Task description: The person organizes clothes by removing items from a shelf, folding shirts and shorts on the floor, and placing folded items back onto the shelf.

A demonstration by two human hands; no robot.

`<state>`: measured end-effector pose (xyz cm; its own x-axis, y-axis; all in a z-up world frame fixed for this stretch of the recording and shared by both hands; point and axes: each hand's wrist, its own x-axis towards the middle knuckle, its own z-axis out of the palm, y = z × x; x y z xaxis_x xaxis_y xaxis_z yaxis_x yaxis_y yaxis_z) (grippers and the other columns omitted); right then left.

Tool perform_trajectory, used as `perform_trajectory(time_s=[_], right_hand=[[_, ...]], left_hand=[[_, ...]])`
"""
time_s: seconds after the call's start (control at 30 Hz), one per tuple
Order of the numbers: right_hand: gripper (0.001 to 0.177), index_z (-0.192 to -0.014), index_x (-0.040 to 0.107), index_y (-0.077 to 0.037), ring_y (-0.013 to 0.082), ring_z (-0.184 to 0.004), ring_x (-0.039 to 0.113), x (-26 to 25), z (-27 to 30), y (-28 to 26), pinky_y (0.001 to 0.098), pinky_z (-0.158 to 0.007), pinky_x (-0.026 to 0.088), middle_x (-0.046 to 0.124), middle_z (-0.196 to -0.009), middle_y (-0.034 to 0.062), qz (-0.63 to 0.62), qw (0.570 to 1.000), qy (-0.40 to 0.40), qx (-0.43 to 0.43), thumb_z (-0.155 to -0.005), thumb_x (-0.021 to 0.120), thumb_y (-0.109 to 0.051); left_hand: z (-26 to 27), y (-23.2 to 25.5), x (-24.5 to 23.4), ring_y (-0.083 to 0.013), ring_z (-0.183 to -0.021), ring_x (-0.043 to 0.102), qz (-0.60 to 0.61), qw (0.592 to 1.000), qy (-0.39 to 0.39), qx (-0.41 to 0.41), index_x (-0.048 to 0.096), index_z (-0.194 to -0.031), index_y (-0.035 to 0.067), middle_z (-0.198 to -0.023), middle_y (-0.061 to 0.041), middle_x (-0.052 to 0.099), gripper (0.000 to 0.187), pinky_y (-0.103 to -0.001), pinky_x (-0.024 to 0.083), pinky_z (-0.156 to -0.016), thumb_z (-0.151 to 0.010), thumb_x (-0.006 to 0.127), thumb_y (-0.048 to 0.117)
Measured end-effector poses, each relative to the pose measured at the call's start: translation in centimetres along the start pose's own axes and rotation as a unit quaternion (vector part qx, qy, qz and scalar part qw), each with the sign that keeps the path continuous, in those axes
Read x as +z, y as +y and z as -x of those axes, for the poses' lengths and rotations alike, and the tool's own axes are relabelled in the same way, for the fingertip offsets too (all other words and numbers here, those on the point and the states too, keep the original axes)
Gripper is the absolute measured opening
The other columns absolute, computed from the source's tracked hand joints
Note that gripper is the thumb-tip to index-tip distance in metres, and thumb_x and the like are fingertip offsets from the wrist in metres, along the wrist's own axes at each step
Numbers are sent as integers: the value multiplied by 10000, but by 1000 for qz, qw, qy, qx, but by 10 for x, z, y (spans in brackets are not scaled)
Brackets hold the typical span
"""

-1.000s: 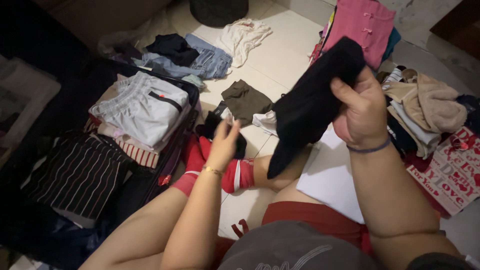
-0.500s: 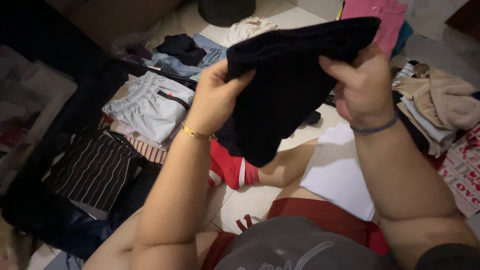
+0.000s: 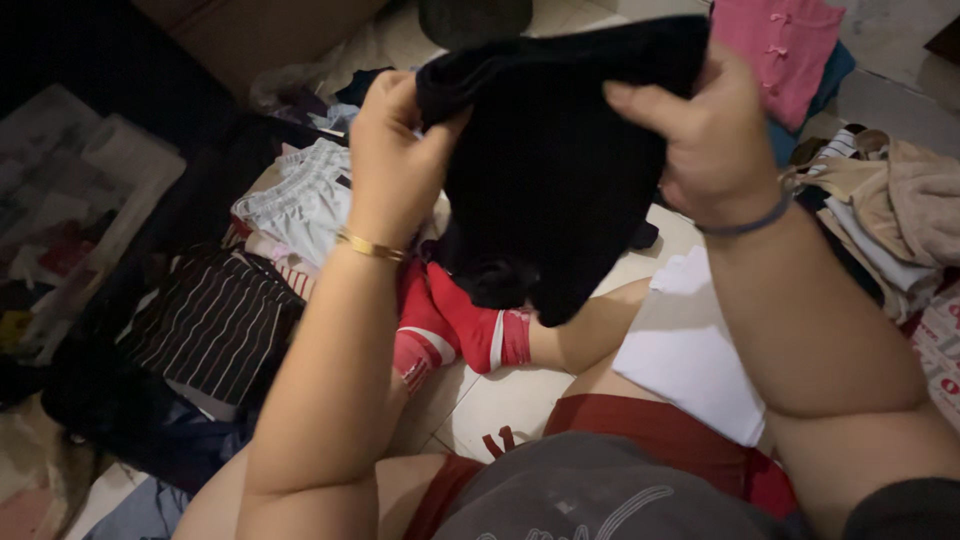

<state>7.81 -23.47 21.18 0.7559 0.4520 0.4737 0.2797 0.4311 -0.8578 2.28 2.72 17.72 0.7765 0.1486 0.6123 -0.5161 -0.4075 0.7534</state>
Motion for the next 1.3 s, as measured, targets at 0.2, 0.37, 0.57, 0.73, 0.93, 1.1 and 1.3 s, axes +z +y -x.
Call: perform_trajectory(time_s=[0.2, 0.37, 0.57, 0.73, 0.93, 1.1, 1.3], right_hand=[[314, -1251, 599, 22, 225, -1070, 701, 25, 14, 59, 363, -982, 584, 687, -1162, 118, -104, 989, 6, 106, -948, 641, 89], [273, -1274, 581, -3, 203, -1066, 686, 24, 25, 78, 354, -949, 584, 677, -1167, 99, -161, 957, -94, 224, -1003, 562, -26], [313, -1346, 573, 19, 232, -1114, 674, 15, 18, 68, 390, -1016, 541, 674, -1239, 136, -182, 950, -72, 242, -1057, 475, -52], [381, -1361, 554, -8, 274, -1191, 676, -19, -7, 53, 464, -1128, 535, 679, -1265, 134, -217, 960, 33, 175, -1011, 425, -83], [207, -1270, 630, -27, 186, -1131, 631, -108, -25, 24, 362, -1128, 517, 639, -1198, 64, -28, 999, 27, 8, -1139, 475, 11], [177, -1199, 652, -30, 173, -1087, 635, -170, -20, 21, 349, -1091, 529, 646, -1145, 54, 47, 998, 50, 10, -1145, 489, 12], [170, -1142, 657, -47, 161, -1061, 653, -180, -25, 14, 339, -1058, 550, 661, -1109, 44, 99, 992, 79, 5, -1110, 495, -6]], left_hand=[[51, 16, 51, -191, -902, 583, -23, 977, 6, -211, 523, -1359, 10, -990, -142, 627, 481, -280, 502, -819, -996, 717, 258], [60, 4, 52, -121, -1129, 605, 185, 971, -58, -143, 529, -1403, 16, -1204, -51, 655, 439, -256, 507, -1000, -1067, 580, 295], [53, -34, 50, -119, -1103, 620, 271, 948, -64, -151, 611, -1333, 1, -1199, -50, 692, 354, -269, 503, -984, -1050, 591, 213], [19, -63, -6, -126, -1058, 653, 44, 996, 54, -54, 652, -1249, -17, -1146, -67, 731, 245, -279, 521, -946, -1068, 606, 141], [-12, -41, -90, -76, -803, 597, -117, 989, 78, -51, 681, -1179, 14, -928, -19, 706, 171, -248, 486, -724, -1094, 616, 147], [-33, -39, -100, -88, -689, 526, -145, 986, 76, -27, 685, -1116, -18, -790, -19, 630, 173, -278, 407, -622, -1137, 647, 150], [-49, -41, -94, -37, -729, 518, -122, 988, 91, 34, 711, -1093, -18, -822, 40, 667, 214, -263, 419, -651, -1155, 655, 178]])
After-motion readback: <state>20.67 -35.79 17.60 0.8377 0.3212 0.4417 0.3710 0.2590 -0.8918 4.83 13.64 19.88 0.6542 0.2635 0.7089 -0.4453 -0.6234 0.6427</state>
